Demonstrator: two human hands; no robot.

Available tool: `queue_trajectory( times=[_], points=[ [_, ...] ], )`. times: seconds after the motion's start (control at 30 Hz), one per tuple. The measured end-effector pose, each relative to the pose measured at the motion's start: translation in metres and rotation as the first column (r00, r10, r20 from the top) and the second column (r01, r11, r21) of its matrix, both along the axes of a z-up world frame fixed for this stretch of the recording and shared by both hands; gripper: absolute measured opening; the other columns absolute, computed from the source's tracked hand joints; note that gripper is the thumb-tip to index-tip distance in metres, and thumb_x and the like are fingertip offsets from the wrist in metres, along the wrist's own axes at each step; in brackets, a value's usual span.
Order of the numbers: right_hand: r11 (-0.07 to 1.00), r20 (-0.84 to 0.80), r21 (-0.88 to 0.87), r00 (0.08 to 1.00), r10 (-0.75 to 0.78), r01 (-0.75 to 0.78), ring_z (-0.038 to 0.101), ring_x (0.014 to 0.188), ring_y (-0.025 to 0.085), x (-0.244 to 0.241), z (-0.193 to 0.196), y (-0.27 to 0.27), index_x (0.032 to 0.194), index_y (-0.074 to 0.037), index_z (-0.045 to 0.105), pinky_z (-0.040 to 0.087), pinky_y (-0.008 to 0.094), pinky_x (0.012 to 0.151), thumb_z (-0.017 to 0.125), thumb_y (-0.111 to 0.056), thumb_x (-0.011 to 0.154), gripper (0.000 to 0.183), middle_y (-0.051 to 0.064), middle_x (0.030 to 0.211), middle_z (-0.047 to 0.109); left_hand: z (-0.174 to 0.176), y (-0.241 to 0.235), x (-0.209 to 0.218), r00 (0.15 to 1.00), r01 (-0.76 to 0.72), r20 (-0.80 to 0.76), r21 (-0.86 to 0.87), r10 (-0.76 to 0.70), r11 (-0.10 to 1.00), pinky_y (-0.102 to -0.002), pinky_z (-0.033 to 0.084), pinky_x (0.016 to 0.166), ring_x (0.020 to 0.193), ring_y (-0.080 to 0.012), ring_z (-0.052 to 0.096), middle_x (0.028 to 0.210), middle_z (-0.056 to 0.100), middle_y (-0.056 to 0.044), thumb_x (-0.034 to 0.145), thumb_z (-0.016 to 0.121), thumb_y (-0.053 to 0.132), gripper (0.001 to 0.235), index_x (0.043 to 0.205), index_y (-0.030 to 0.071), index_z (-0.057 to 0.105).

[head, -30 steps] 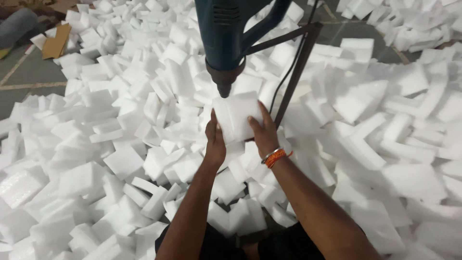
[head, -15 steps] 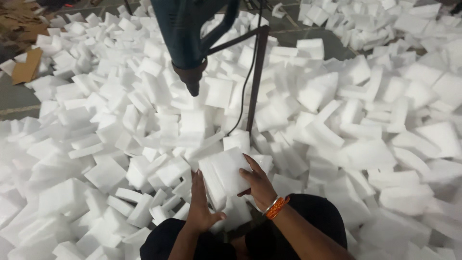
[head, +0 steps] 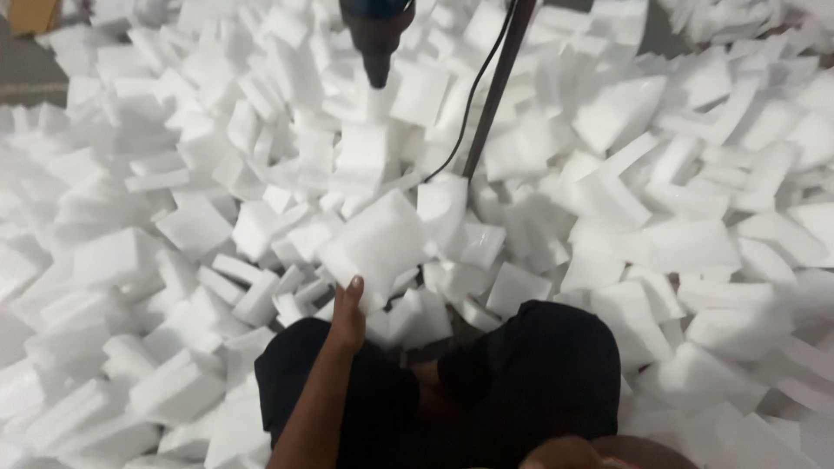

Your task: The person sits on the floor and repeatedly picks up white foam pieces, places them under a stationary machine nozzle, and then discards them back into the pile. The person handles the foam pieces one at a time in a repetitive cycle.

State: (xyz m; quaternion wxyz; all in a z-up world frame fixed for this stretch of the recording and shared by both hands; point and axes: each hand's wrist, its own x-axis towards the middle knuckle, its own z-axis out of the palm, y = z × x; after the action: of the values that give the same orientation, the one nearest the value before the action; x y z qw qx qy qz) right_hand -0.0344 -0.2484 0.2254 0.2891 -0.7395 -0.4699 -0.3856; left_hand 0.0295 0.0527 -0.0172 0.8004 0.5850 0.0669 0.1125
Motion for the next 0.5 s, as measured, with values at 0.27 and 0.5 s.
queue_trajectory(
  times=[0.27, 0.5],
  points=[
    [0.996, 0.041, 0.086, 0.999, 0.022, -0.026, 0.05, 0.135, 0.033, -0.02, 0.027, -0.011, 0.149, -0.004, 0.045, 0.045, 0.047, 0.11, 0.072, -0.024, 0.095, 0.064, 0.02, 0.144, 0.051, 0.014, -0.007, -0.003, 0.99, 0.134, -0.006, -0.282, -0.141, 0.95, -0.047, 0.036, 0.114, 0.14, -0.033, 0.044, 0.155, 0.043, -0.017, 0.092, 0.056, 0.061, 0.093, 0.158, 0.002, 0.027],
    [0.989, -0.287, 0.145, 0.958, 0.003, 0.041, 0.048, 0.137, 0.034, 0.048, -0.011, 0.019, 0.147, -0.003, 0.046, 0.045, 0.047, 0.111, 0.073, -0.023, 0.094, 0.063, 0.021, 0.144, 0.05, 0.03, -0.006, -0.018, 0.898, 0.246, -0.31, -0.237, -0.313, 0.94, -0.047, 0.028, 0.121, 0.152, -0.0357, 0.031, 0.166, 0.032, -0.018, 0.094, 0.041, 0.074, 0.101, 0.162, 0.002, 0.021]
  ],
)
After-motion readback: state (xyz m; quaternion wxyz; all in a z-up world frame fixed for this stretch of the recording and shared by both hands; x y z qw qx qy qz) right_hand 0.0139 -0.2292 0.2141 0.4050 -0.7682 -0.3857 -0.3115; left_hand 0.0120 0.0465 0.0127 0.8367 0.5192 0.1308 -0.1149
